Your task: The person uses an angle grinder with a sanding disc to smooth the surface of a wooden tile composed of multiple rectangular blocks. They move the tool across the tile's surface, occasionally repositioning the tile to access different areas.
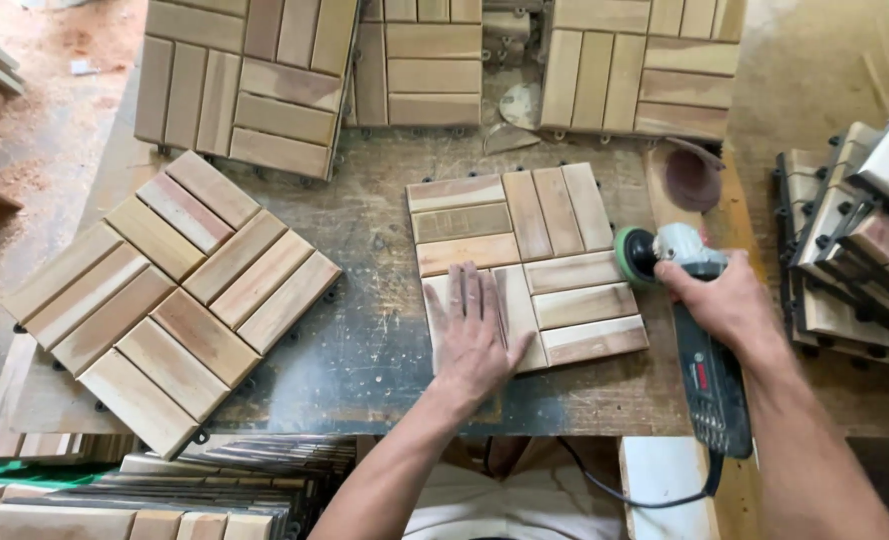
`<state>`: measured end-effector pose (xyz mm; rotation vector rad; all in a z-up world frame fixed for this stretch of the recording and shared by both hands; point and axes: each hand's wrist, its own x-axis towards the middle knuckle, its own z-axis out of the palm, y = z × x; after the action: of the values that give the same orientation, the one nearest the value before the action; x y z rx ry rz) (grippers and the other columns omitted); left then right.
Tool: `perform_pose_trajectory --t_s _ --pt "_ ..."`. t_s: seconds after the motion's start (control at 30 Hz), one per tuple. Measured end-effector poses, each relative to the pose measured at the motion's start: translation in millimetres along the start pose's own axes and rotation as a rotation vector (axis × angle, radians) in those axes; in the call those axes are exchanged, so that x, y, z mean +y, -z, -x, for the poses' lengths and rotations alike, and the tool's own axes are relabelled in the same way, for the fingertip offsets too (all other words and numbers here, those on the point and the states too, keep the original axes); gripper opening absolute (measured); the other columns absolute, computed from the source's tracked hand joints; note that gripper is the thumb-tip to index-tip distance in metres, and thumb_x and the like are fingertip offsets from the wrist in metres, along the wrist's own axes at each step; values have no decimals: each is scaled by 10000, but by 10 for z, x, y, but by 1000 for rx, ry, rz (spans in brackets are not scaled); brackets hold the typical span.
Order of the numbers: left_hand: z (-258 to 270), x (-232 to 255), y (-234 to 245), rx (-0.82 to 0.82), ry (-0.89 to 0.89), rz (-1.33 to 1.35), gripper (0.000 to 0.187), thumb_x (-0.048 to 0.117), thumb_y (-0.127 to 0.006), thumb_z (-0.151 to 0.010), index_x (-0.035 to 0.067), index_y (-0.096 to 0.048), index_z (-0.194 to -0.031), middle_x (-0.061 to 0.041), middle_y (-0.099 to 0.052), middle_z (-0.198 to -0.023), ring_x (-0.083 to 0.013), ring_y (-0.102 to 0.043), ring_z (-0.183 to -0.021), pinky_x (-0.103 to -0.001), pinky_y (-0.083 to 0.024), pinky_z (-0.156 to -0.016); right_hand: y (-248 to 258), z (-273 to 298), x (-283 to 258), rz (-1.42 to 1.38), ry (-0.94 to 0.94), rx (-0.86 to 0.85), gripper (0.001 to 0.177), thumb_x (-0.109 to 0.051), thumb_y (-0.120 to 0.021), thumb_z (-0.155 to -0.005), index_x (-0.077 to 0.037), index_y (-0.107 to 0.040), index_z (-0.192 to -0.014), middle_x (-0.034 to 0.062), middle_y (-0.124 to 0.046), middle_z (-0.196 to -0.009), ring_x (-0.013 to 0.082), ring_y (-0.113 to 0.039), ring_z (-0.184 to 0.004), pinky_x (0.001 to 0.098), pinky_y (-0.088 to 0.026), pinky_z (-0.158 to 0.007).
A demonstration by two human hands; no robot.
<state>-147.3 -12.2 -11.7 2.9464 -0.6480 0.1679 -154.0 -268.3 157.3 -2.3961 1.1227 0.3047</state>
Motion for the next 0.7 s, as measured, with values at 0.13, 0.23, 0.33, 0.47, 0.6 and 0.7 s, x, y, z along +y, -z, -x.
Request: perform_pose_trajectory --t_s 0.13,0.23,0.33,0.47,0.6,0.7 --pt "-53 543 36 -13 -192 29 1016 800 -58 -971 -15 165 -1535 -207 314 -1615 -342 318 -1500 -606 236 -1215 149 350 52 -136 -14 5 862 -542 -691 -800 -43 -441 -1457 203 -622 -1278 366 -623 -1088 507 -485 -876" --pt "-70 904 -149 -78 -344 95 948 713 -187 -959 26 -60 -1599 -218 59 -1689 -424 141 -1560 -663 120 -1224 286 508 87 -203 -7 54 871 -561 -686 -799 -59 -445 -1469 180 -643 -1242 348 -637 -1055 495 -488 -865" --pt "-239 1155 -245 -57 -471 170 840 613 -260 -987 80 -136 -1624 -139 -46 -1719 -383 70 -1594 -672 134 -1242 403 544 118 -311 62 127 884 -520 -725 -793 -60 -452 -1497 134 -699 -1129 269 -638 -996 436 -480 -830" --pt "-436 1317 -169 -213 -560 162 773 623 -252 -971 210 -223 -1623 -55 -131 -1724 -338 24 -1606 -641 135 -1252 511 653 39 -326 101 142 903 -508 -700 -801 -115 -395 -1556 185 -596 -1323 328 -603 -1115 482 -486 -868" --pt "-345 1225 -29 -217 -584 351 655 572 -352 -957 161 -502 -1444 -141 -342 -1649 -389 -123 -1597 -633 32 -1284 457 702 -41 -430 118 67 877 -400 -736 -809 -117 -366 -1552 173 -641 -1248 270 -624 -1068 416 -484 -887" --pt "111 915 -112 52 -660 565 583 540 -561 -888 60 -682 -1196 -163 -582 -1425 -393 -375 -1511 -570 -159 -1321 267 541 105 -362 179 75 844 -405 -754 -786 -117 -436 -1513 134 -603 -1300 238 -589 -1111 388 -449 -923"
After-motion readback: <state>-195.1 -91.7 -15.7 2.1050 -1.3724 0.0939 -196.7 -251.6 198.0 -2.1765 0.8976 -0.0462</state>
